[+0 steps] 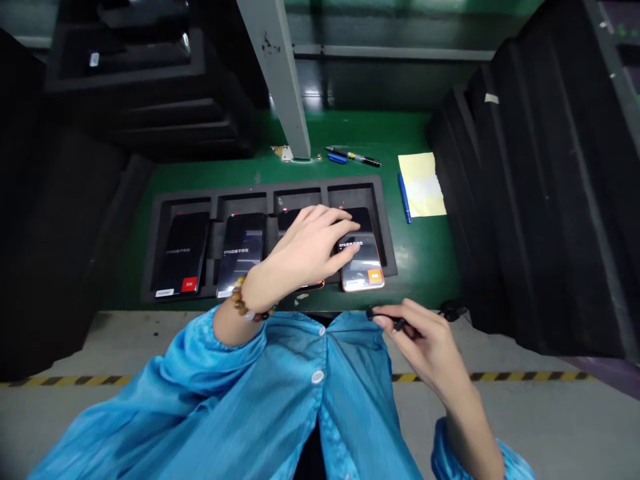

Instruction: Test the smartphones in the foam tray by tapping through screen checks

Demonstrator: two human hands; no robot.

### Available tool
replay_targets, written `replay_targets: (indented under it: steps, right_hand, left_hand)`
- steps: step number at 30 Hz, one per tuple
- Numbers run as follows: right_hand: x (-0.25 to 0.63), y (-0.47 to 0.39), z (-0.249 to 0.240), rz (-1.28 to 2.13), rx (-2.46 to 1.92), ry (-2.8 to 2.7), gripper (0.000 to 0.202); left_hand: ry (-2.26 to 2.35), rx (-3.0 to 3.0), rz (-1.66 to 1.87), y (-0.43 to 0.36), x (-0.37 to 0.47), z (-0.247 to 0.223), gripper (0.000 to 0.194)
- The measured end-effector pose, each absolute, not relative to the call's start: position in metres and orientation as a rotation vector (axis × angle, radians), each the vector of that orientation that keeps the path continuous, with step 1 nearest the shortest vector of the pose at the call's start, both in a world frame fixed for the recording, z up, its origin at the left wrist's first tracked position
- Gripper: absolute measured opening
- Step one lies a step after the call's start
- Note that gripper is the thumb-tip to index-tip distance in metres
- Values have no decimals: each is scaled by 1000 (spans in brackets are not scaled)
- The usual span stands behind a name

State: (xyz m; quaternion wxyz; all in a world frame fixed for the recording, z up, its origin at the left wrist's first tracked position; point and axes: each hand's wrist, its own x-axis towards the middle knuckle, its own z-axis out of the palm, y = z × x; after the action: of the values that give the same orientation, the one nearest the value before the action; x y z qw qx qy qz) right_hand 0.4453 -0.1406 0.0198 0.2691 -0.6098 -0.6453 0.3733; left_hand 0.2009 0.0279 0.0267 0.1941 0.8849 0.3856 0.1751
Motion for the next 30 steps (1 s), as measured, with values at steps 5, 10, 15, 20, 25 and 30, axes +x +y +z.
replay_targets:
  steps: [5,10,15,20,25,30]
  right_hand:
    - [437,-135,-14,1015,-1521,-1690,13]
    - [436,-127,-30,892,-1390,-1680,7]
    - [435,-124,-38,844,-1340,-1657,10]
    - [434,-125,-44,855,-1373,-1611,9]
    - [429,-126,-46,864,-1439,-1530,6]
    - [432,-126,-48,880,-1451,-1509,6]
  left_hand:
    - [1350,2421,251,44,229,20,48]
    - [1441,2363,28,52,240,32,57]
    - [1456,2337,2,55,240,36,57]
    - [1453,2281,51,58,241,35,60]
    - [1445,2279,89,59,241,35,60]
    - [1440,2289,95,59,241,32,62]
